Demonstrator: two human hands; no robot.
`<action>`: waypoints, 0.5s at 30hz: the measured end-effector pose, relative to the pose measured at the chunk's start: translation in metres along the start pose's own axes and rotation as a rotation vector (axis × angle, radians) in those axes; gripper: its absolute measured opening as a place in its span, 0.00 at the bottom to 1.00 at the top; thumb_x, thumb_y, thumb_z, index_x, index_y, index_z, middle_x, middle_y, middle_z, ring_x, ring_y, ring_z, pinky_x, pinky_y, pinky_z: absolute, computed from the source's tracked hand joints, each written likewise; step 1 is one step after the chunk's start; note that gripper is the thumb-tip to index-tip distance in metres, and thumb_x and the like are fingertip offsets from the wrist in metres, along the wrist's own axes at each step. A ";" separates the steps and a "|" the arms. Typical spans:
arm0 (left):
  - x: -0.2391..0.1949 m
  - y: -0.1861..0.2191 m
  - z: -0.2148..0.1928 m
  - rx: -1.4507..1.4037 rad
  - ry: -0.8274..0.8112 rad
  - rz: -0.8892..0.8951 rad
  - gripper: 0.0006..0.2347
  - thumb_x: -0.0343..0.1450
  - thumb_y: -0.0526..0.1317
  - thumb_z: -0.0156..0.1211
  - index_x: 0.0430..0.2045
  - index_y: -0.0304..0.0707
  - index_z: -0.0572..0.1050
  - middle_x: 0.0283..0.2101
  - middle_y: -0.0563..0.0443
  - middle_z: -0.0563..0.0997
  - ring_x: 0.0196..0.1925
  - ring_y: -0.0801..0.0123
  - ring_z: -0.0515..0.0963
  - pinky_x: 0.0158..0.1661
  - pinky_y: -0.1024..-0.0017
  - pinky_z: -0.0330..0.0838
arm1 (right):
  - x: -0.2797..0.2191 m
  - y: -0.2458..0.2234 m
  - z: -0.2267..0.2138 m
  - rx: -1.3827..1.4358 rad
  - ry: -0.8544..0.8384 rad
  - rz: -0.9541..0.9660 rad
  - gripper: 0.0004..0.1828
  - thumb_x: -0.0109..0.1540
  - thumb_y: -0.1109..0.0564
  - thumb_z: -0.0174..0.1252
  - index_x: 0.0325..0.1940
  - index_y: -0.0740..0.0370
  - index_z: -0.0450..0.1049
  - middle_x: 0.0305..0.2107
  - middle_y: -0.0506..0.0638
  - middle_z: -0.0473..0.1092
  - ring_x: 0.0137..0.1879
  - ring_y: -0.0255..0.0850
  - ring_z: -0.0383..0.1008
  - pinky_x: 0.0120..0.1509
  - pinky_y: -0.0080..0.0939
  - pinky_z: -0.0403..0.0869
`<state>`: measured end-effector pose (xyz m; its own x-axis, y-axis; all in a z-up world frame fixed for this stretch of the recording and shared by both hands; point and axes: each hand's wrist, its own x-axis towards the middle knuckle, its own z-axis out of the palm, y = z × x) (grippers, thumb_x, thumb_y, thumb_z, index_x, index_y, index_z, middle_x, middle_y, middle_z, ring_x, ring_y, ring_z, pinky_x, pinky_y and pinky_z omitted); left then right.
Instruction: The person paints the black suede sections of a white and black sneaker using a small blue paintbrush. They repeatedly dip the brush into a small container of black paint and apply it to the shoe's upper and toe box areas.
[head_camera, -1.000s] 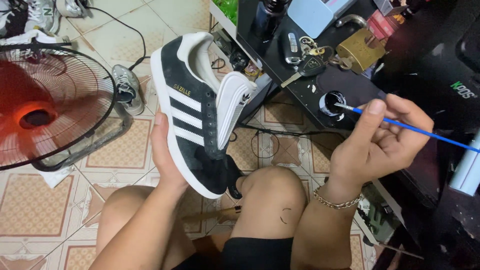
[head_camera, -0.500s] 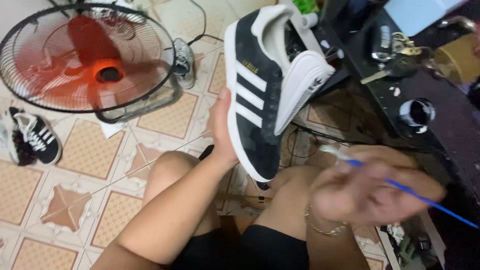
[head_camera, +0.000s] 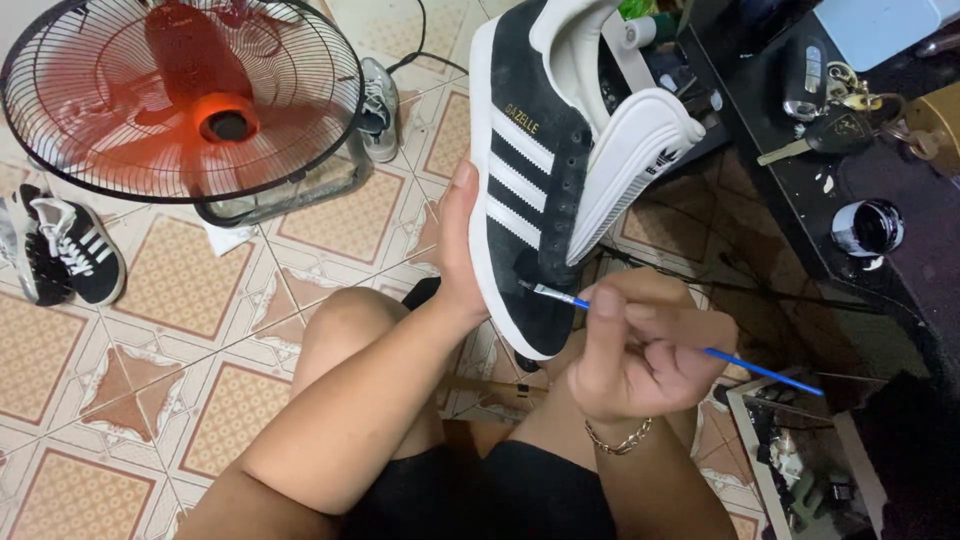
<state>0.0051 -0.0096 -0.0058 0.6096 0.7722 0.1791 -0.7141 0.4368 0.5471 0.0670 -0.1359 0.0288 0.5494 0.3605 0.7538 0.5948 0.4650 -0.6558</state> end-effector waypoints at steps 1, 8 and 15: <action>0.000 0.000 -0.001 -0.033 0.007 -0.016 0.23 0.84 0.50 0.35 0.65 0.29 0.65 0.57 0.41 0.77 0.58 0.62 0.78 0.61 0.64 0.72 | 0.001 0.000 0.002 0.001 0.017 -0.012 0.12 0.71 0.69 0.55 0.49 0.62 0.59 0.31 0.63 0.72 0.26 0.36 0.68 0.30 0.28 0.68; 0.002 0.001 -0.002 -0.007 0.003 0.011 0.23 0.84 0.50 0.34 0.65 0.29 0.64 0.58 0.40 0.77 0.59 0.60 0.78 0.62 0.63 0.72 | -0.003 0.002 -0.004 0.026 0.051 0.002 0.11 0.69 0.69 0.55 0.51 0.63 0.61 0.31 0.64 0.73 0.25 0.34 0.69 0.28 0.27 0.68; 0.002 0.002 0.001 -0.052 -0.006 0.007 0.23 0.82 0.49 0.33 0.66 0.31 0.63 0.60 0.40 0.76 0.61 0.60 0.77 0.65 0.62 0.70 | -0.001 0.007 0.000 0.042 0.085 -0.060 0.09 0.66 0.70 0.57 0.47 0.64 0.65 0.30 0.62 0.73 0.24 0.35 0.71 0.26 0.28 0.68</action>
<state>0.0048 -0.0070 -0.0036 0.6063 0.7728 0.1874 -0.7351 0.4547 0.5028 0.0703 -0.1329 0.0241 0.5620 0.2617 0.7846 0.6042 0.5179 -0.6056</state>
